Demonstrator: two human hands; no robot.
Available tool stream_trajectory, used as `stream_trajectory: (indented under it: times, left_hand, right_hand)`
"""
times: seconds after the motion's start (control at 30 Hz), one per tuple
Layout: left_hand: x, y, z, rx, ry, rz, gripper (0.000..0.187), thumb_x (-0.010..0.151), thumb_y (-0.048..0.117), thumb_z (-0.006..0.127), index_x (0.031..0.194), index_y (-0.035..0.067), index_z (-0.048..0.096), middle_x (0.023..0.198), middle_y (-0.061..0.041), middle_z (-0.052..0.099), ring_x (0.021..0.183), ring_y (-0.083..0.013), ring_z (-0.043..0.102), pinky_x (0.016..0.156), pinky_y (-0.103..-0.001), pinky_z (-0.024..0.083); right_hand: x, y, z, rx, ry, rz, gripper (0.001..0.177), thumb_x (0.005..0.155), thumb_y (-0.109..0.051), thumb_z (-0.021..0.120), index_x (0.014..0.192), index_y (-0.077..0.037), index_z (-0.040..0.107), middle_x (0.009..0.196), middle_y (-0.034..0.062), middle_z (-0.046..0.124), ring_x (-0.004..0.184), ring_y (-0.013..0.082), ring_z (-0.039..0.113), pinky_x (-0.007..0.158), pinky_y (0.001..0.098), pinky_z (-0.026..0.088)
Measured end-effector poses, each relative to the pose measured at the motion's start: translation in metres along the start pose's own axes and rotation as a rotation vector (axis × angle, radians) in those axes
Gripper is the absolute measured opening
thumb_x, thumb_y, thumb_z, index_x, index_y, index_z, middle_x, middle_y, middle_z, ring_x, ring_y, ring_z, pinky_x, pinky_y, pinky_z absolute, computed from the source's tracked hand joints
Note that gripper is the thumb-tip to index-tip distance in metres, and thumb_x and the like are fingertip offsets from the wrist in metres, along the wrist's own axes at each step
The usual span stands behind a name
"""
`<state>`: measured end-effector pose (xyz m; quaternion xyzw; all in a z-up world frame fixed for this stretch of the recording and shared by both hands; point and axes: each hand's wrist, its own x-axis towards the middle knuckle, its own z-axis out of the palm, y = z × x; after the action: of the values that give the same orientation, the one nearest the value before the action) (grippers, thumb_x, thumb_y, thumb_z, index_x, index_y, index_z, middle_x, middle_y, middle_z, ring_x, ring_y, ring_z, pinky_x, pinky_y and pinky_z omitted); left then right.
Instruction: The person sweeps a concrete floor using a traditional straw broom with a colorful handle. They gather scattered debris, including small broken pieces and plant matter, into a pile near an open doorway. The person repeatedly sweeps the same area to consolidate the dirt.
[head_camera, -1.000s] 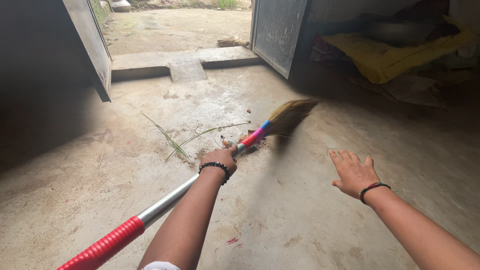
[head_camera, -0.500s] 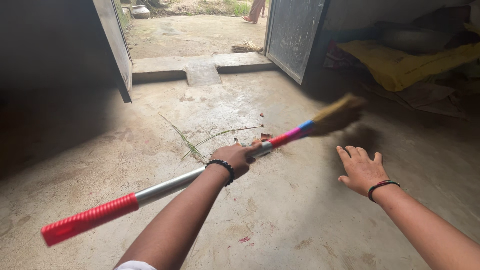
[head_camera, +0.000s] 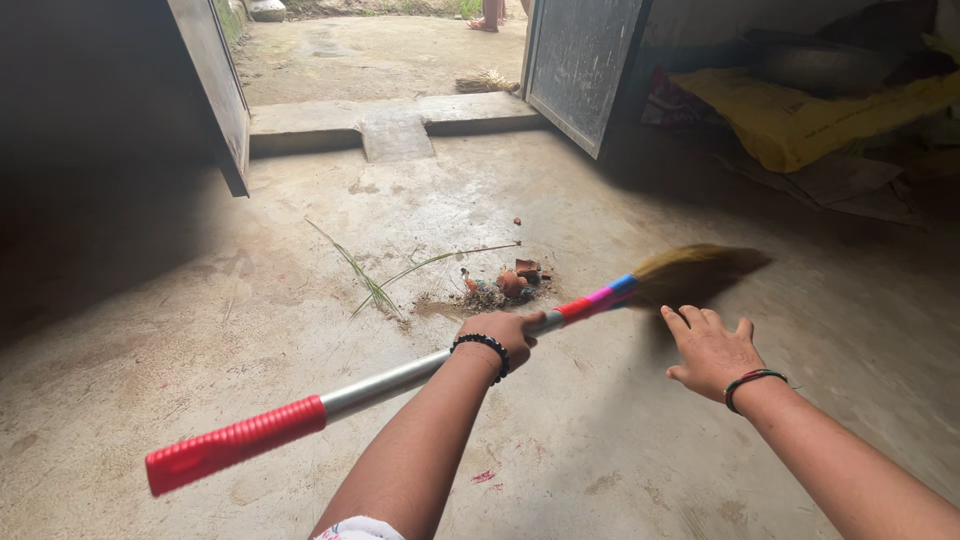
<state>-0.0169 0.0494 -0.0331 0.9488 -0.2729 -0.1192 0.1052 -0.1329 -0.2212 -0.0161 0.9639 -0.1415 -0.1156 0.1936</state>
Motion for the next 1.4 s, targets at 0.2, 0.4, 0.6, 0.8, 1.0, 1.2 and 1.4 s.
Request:
stream_trajectory:
  times: [0.2,0.4,0.6,0.8,1.0,1.2,1.4]
  left_hand:
    - [0.005,-0.043,-0.012,-0.011,0.044,-0.274,0.054,0.102,0.035,0.051,0.152,0.051,0.038,0.129,-0.008,0.067,0.118,-0.0258,0.066,0.099,-0.042,0.053]
    - [-0.006,-0.068,-0.027,-0.013,0.137,-0.347,0.054,0.102,0.037,0.051,0.153,0.047,0.039,0.125,-0.008,0.069,0.115,-0.0264,0.068,0.097,-0.043,0.055]
    - [-0.049,-0.069,-0.049,0.055,0.124,-0.199,0.053,0.104,0.039,0.046,0.153,0.053,0.035,0.112,-0.008,0.072,0.102,-0.0236,0.072,0.086,-0.041,0.057]
    - [-0.052,-0.02,-0.049,0.144,0.067,0.074,0.052,0.103,0.037,0.048,0.151,0.052,0.038,0.103,-0.007,0.073,0.091,-0.0241,0.074,0.076,-0.041,0.057]
    - [-0.043,0.009,-0.015,0.104,-0.007,0.118,0.05,0.099,0.038,0.052,0.147,0.051,0.045,0.106,-0.008,0.073,0.096,-0.0258,0.072,0.081,-0.043,0.057]
    - [-0.021,-0.019,-0.007,-0.065,-0.003,-0.11,0.052,0.097,0.039,0.054,0.147,0.05,0.045,0.121,-0.005,0.07,0.11,-0.0262,0.07,0.095,-0.042,0.054]
    - [-0.013,-0.057,-0.018,-0.037,0.054,-0.325,0.056,0.098,0.026,0.052,0.149,0.049,0.046,0.126,-0.008,0.069,0.117,-0.0271,0.068,0.099,-0.043,0.054]
  right_hand:
    - [0.0,0.001,0.005,0.021,-0.03,-0.015,0.089,0.094,-0.046,0.068,0.163,-0.027,0.014,0.164,0.0007,0.029,0.15,0.0138,0.03,0.12,0.0578,0.027]
    - [-0.002,0.002,-0.002,0.021,-0.019,-0.008,0.09,0.094,-0.046,0.068,0.163,-0.027,0.013,0.166,0.0006,0.026,0.151,0.0144,0.028,0.119,0.0599,0.026]
    - [0.004,0.0,-0.006,0.005,0.085,-0.022,0.097,0.091,-0.049,0.069,0.164,-0.025,0.01,0.166,0.0021,0.026,0.15,0.0167,0.029,0.116,0.0596,0.031]
    - [0.002,-0.013,-0.014,-0.02,0.1,-0.057,0.099,0.09,-0.05,0.07,0.163,-0.023,0.011,0.164,0.0026,0.026,0.149,0.0166,0.029,0.116,0.0598,0.032]
    - [-0.008,-0.019,-0.011,0.025,0.046,-0.051,0.097,0.09,-0.048,0.071,0.164,-0.025,0.012,0.164,-0.0004,0.028,0.148,0.0138,0.033,0.117,0.0584,0.032]
    - [-0.009,-0.005,0.009,0.03,0.008,-0.059,0.098,0.089,-0.047,0.073,0.162,-0.025,0.012,0.166,0.0021,0.024,0.149,0.015,0.03,0.115,0.0576,0.031]
    - [-0.011,0.002,0.009,-0.002,-0.067,-0.021,0.096,0.092,-0.048,0.07,0.164,-0.028,0.009,0.166,0.001,0.025,0.15,0.0141,0.03,0.119,0.0587,0.027]
